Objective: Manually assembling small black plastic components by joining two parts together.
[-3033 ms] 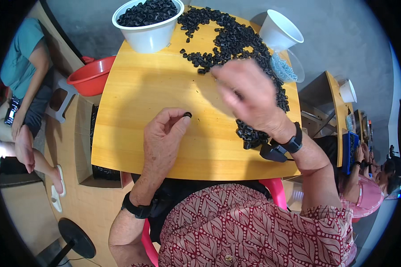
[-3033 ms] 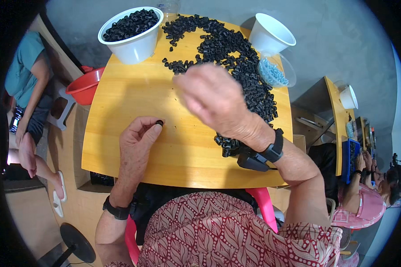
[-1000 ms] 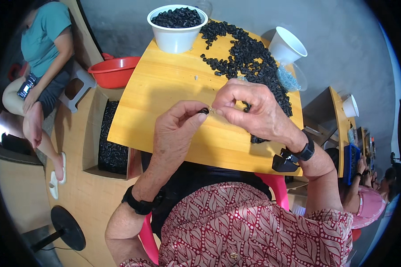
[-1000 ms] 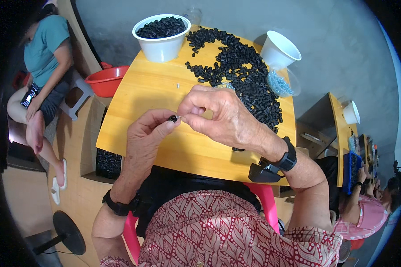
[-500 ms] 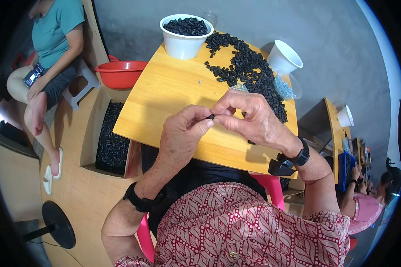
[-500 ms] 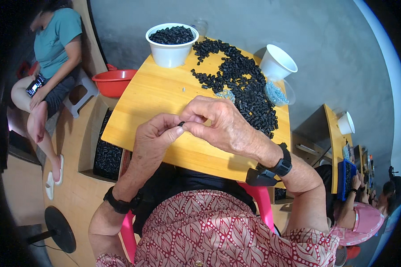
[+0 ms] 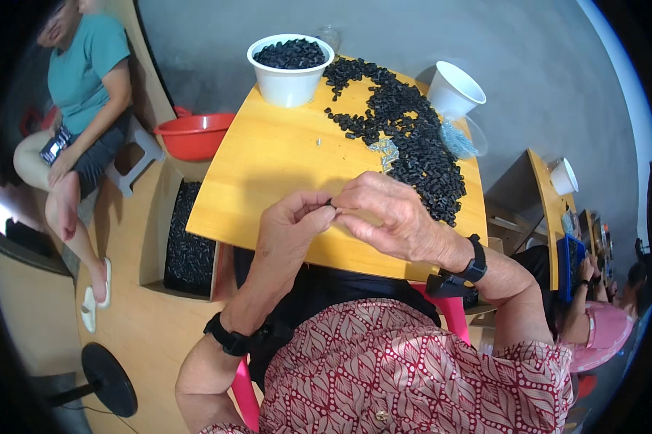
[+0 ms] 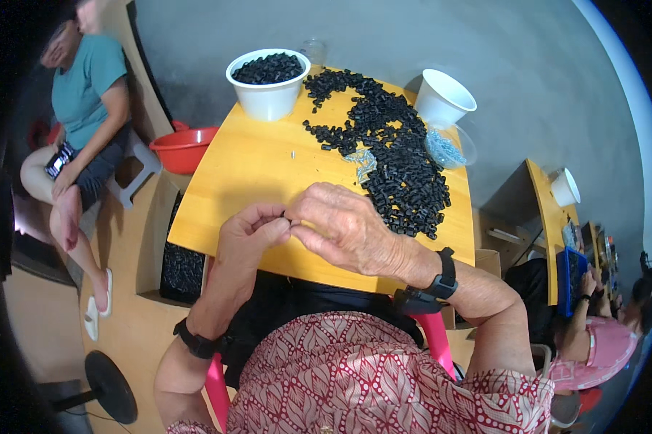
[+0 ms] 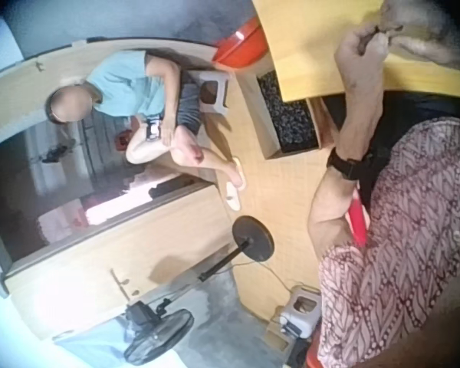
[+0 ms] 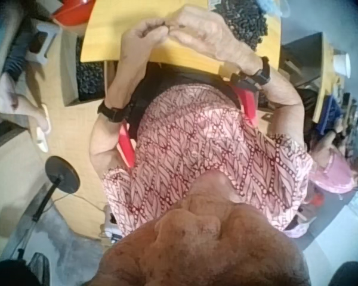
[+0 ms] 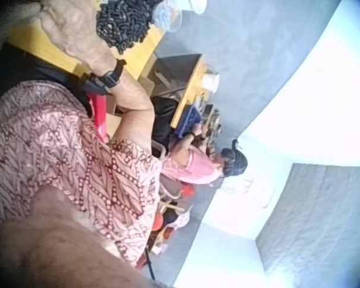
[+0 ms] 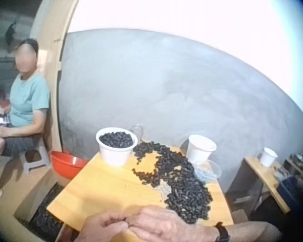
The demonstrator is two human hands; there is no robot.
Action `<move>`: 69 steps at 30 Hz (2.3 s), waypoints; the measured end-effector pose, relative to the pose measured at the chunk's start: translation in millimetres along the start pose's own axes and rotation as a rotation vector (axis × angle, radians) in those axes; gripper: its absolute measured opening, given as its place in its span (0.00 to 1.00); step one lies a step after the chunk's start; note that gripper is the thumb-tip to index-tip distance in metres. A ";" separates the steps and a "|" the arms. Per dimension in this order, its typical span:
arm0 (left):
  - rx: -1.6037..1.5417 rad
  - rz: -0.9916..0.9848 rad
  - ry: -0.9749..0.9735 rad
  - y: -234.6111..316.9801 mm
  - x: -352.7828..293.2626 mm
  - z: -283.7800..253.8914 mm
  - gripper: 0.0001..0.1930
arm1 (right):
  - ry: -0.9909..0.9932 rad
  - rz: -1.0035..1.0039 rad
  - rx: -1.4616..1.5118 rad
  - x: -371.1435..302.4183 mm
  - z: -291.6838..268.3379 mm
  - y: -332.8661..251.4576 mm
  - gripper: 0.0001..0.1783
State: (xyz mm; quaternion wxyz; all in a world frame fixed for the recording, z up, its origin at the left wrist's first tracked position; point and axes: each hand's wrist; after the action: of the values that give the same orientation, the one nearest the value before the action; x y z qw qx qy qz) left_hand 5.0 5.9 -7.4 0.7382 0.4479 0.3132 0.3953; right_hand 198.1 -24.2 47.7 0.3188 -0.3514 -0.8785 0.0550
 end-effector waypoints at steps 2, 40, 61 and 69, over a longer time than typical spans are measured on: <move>-0.034 -0.027 -0.008 -1.2 -3.5 -0.8 0.12 | 0.033 -0.007 -0.019 -2.3 4.0 -0.8 0.13; 0.047 -0.103 0.124 -5.0 -23.6 3.6 0.09 | -0.155 0.535 -0.269 89.3 5.3 220.5 0.09; -0.012 -0.119 0.105 -7.8 -23.5 -0.7 0.09 | -0.146 0.666 -0.171 97.4 29.3 227.6 0.10; -0.018 -0.126 0.116 -6.3 -24.2 -1.9 0.09 | -0.189 0.590 -0.268 100.4 34.0 221.5 0.06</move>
State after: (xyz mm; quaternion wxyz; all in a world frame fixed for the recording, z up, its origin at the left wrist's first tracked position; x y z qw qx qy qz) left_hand -6.5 -16.1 -11.2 0.7462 0.3973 0.3793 0.3762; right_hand 251.6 211.1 2.1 0.1574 -0.6226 -0.7641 0.0612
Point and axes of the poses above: each hand's wrist, its own x-axis towards the middle knuckle, its own z-axis out of the palm, y = z × x, and after that the axes turned 5 degrees about -z, right-handed
